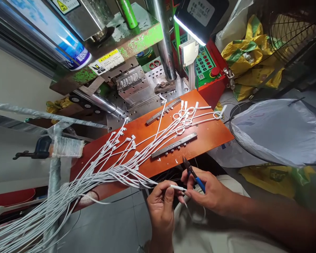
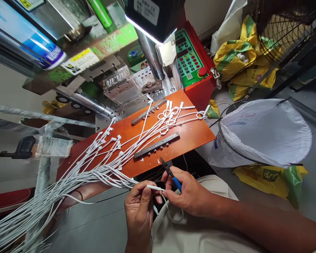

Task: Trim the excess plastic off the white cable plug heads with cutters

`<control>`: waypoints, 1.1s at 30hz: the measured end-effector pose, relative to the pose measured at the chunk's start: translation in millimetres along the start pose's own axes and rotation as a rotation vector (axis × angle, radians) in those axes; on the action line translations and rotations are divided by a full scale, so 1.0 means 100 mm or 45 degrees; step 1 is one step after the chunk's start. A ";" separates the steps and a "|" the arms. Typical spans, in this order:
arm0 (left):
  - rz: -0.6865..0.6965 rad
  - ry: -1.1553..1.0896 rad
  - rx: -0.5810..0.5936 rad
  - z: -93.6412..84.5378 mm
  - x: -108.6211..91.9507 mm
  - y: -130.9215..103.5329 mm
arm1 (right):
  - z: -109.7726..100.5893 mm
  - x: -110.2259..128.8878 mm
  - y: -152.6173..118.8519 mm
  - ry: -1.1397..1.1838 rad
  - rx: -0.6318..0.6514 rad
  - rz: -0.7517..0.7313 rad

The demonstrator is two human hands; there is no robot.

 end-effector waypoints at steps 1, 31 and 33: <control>0.040 0.007 0.008 -0.01 0.01 -0.01 | -0.01 0.01 0.00 -0.004 -0.003 -0.009; 0.336 0.546 -0.091 -0.28 0.16 -0.17 | -0.20 0.18 -0.16 -1.098 0.144 -0.724; 0.366 0.540 -0.084 -0.25 0.12 -0.16 | -0.22 0.17 -0.15 -1.091 0.179 -0.710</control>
Point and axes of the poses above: each hand's wrist, its own y-axis towards the middle knuckle, its own z-axis out of the palm, x = y × z, the point moved 4 cm from there along y, towards the middle knuckle, and after that the axes turned 5 degrees about -z, right-handed, at the moved point
